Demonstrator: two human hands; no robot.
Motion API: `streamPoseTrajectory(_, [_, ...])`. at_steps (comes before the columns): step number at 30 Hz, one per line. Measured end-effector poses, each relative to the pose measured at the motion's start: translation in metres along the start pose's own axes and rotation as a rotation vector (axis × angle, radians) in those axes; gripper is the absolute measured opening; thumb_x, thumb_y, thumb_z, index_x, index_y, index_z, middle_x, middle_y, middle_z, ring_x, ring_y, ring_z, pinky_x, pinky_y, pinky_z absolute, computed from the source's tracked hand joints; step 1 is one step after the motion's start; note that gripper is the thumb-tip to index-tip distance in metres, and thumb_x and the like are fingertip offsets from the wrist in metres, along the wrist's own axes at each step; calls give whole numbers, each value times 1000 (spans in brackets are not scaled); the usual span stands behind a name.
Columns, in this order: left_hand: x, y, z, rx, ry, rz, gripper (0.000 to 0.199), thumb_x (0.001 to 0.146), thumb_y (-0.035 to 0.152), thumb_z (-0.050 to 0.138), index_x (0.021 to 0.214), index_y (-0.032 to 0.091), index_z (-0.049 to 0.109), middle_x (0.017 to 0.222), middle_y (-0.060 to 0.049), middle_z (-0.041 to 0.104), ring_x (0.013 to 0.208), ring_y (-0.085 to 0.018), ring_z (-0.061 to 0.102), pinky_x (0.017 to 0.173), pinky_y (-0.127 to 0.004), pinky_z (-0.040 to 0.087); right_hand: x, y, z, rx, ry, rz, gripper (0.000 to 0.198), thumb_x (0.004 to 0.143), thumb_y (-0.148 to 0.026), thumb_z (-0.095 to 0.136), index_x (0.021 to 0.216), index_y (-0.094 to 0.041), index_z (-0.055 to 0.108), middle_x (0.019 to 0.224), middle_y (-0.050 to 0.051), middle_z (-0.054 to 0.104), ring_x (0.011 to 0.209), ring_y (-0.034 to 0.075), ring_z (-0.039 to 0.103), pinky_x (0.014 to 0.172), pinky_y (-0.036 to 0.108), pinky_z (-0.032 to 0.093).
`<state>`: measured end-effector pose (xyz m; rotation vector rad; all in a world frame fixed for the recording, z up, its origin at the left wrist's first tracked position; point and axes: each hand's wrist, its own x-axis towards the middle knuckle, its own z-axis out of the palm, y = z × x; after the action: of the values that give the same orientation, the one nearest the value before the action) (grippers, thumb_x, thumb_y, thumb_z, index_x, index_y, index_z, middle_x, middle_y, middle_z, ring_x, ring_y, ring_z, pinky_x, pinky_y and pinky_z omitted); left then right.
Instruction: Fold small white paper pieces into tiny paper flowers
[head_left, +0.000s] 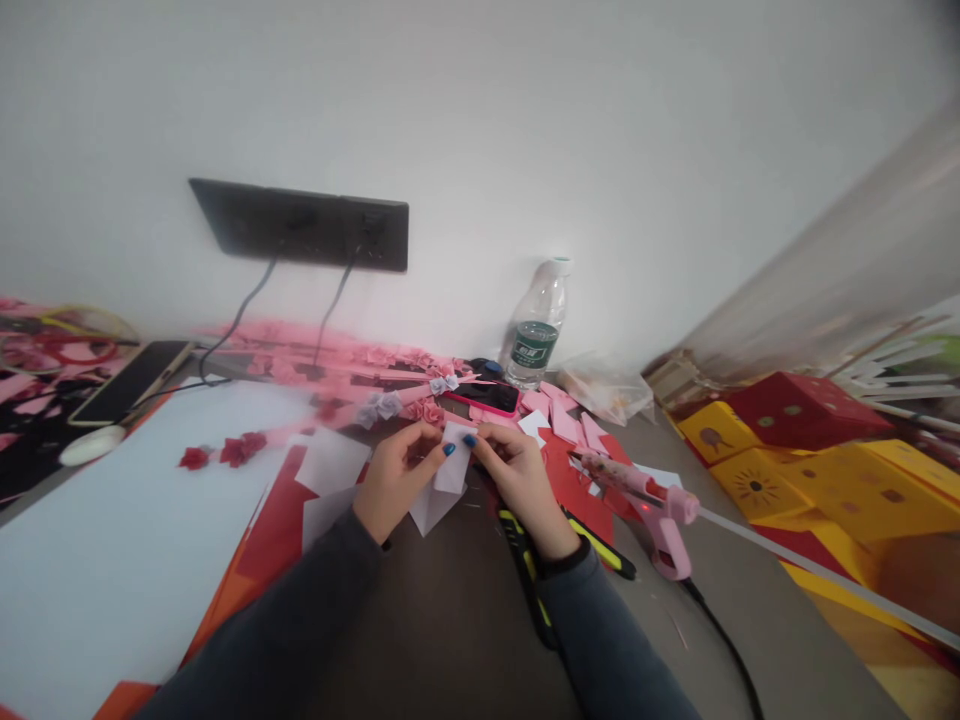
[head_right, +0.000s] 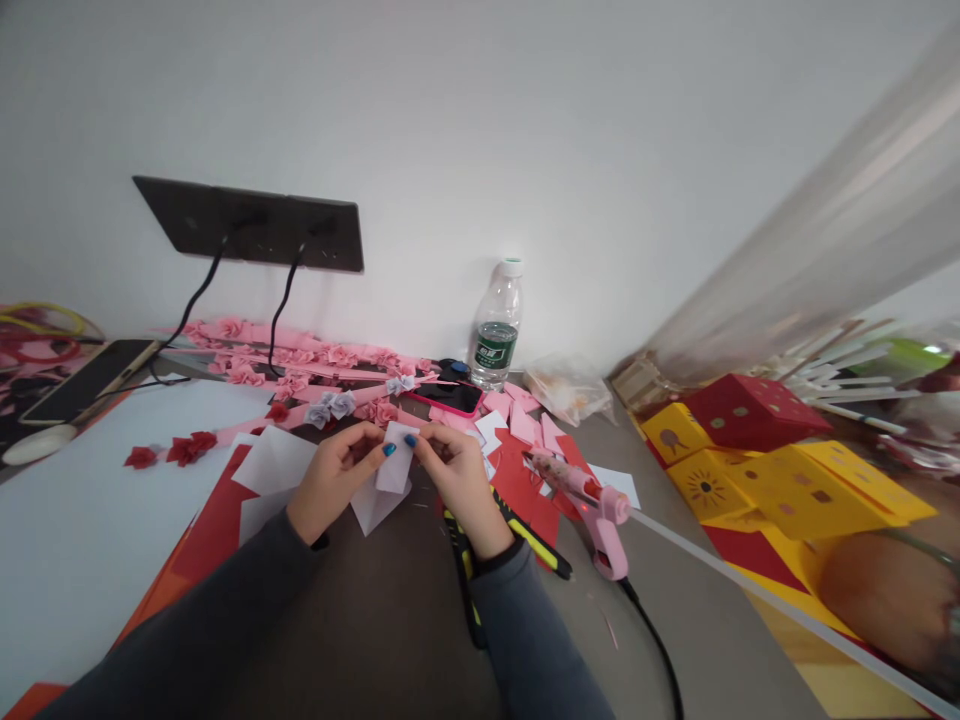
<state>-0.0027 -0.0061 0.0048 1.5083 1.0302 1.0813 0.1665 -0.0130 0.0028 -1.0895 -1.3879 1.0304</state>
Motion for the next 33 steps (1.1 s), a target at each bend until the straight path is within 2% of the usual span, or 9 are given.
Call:
streamPoseTrajectory(9, [0, 6, 2, -18, -2, 10, 21, 81, 36, 63, 75, 16, 59, 70, 1, 56, 65, -12, 53, 61, -21, 45, 0, -1, -1, -12, -3, 13, 49, 79, -63, 64, 64, -17, 58, 56, -1, 50, 50, 11, 41, 46, 23, 32])
streamPoseTrajectory(18, [-1, 11, 2, -23, -9, 20, 20, 82, 36, 63, 77, 17, 60, 72, 0, 61, 66, -13, 57, 60, -21, 48, -1, -1, -1, 8, -10, 38, 46, 78, -62, 66, 69, -17, 61, 59, -1, 52, 52, 12, 43, 48, 23, 33])
streamPoseTrajectory(25, [0, 8, 2, -33, -10, -7, 23, 80, 39, 64, 77, 17, 59, 72, 0, 59, 66, -13, 55, 60, -21, 45, -1, -3, -1, 1, -18, 21, 45, 80, -61, 65, 69, -17, 61, 59, -1, 52, 53, 12, 43, 48, 24, 33])
streamPoseTrajectory(29, [-1, 9, 3, -21, -30, -14, 29, 84, 45, 60, 75, 18, 57, 69, 2, 54, 63, -13, 50, 57, -22, 42, -3, -5, -1, -9, -41, 37, 44, 80, -60, 65, 71, -18, 60, 60, -1, 50, 53, 12, 42, 48, 24, 32])
streamPoseTrajectory(33, [-4, 13, 2, 32, -43, 43, 34, 90, 46, 51, 69, 19, 48, 63, 3, 42, 58, -12, 41, 54, -23, 36, -4, -7, 1, -14, -100, 34, 44, 80, -61, 65, 71, -19, 57, 62, -1, 49, 54, 12, 42, 49, 24, 33])
